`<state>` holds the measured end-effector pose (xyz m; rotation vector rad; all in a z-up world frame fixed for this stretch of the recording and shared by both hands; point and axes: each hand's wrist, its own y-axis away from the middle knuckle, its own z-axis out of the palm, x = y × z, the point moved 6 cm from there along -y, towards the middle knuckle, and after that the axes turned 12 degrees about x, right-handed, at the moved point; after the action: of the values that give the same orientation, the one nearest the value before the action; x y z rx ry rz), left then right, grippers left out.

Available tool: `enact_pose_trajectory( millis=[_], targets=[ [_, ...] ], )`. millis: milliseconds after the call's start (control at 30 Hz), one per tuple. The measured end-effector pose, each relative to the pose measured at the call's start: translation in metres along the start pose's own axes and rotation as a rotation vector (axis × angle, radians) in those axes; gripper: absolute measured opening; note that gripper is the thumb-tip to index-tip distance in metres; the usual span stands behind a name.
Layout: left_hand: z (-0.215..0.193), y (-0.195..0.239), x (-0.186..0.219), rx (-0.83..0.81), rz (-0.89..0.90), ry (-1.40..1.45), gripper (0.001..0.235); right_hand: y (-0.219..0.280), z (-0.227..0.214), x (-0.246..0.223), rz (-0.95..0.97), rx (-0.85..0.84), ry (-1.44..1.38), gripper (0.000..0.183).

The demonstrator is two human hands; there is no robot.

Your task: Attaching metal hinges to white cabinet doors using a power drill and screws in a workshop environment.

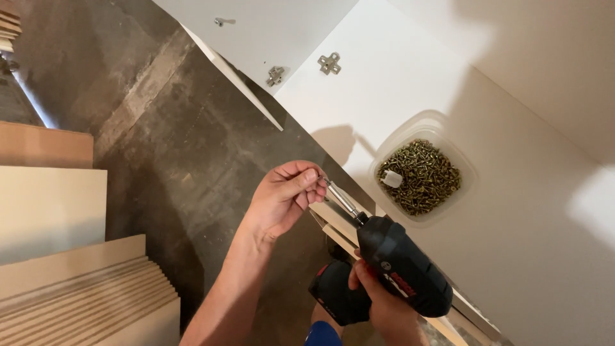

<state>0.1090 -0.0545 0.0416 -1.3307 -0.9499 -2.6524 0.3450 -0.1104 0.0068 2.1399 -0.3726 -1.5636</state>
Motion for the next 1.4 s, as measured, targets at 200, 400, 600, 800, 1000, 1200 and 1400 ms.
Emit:
enact_pose_trajectory(
  millis=[200, 400, 600, 800, 1000, 1200, 1400],
  targets=[
    [0.0, 0.001, 0.006, 0.059, 0.005, -0.026, 0.01, -0.005, 0.009, 0.004, -0.049, -0.03, -0.114, 0.039],
    [-0.001, -0.005, 0.022, 0.06, 0.059, -0.229, 0.018, -0.008, 0.013, 0.0, -0.06, -0.099, 0.037, 0.042],
    [0.012, -0.033, 0.116, 0.785, 0.855, -0.816, 0.051, -0.012, 0.022, 0.005, -0.062, -0.082, -0.146, 0.043],
    [-0.017, -0.115, 0.113, 0.826, 0.787, -0.839, 0.058, -0.007, 0.025, 0.012, 0.124, -0.087, -0.098, 0.045],
    [-0.009, -0.112, 0.106, 0.941, 0.732, -0.492, 0.043, -0.006, 0.032, -0.001, 0.107, -0.053, -0.208, 0.041],
    [-0.035, -0.115, 0.108, 0.773, 0.752, -0.529, 0.028, -0.024, 0.051, -0.017, 0.029, -0.057, -0.286, 0.023],
    [-0.08, -0.142, 0.107, 0.652, 0.834, -0.771, 0.023, -0.057, 0.094, -0.056, -0.059, -0.183, -0.289, 0.038]
  ],
)
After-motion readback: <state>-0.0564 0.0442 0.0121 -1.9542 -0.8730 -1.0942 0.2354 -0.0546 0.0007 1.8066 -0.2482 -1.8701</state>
